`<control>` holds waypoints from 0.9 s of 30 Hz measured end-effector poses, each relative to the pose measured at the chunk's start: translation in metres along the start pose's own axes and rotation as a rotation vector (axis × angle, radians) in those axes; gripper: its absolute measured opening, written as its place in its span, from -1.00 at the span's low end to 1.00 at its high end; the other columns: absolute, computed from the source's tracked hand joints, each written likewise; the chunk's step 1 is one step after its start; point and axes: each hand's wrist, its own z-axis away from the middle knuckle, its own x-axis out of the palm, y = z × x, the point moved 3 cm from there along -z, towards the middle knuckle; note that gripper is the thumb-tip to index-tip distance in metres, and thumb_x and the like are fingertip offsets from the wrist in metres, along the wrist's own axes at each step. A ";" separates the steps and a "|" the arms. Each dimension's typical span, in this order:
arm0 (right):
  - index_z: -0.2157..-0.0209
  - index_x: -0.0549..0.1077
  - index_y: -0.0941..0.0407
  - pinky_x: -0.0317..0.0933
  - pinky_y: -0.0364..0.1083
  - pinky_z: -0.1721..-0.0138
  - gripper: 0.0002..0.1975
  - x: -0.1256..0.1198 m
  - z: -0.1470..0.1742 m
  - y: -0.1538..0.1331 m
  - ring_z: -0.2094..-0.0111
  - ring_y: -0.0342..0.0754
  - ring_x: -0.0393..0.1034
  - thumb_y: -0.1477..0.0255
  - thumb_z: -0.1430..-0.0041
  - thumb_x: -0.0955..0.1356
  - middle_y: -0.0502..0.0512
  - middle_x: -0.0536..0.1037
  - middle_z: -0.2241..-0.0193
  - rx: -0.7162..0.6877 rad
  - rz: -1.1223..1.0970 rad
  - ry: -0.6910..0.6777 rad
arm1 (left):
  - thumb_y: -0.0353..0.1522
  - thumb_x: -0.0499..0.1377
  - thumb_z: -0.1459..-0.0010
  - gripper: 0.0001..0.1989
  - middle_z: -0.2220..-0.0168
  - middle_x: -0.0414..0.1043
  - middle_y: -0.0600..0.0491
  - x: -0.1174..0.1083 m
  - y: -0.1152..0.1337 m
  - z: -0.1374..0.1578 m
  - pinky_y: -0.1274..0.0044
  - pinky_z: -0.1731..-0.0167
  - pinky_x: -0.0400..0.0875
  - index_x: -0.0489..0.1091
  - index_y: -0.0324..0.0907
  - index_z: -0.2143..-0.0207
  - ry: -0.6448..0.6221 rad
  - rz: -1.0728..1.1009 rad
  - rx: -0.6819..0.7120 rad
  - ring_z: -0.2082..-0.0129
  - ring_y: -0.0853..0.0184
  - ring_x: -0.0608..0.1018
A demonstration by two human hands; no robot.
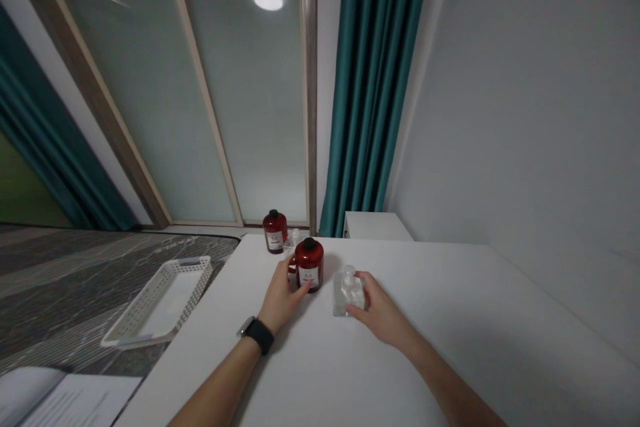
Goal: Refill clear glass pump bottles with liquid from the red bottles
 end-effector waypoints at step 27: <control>-0.12 0.31 0.03 0.13 0.14 -0.15 -0.21 0.000 0.010 -0.019 -0.11 0.19 0.29 0.46 0.20 0.57 0.16 0.44 -0.08 -0.085 0.110 -0.353 | -0.39 0.17 -0.24 -0.78 0.01 0.34 -0.08 0.017 0.062 0.033 0.25 -0.12 0.26 0.45 -0.11 0.06 -0.327 0.155 0.148 -0.05 0.14 0.37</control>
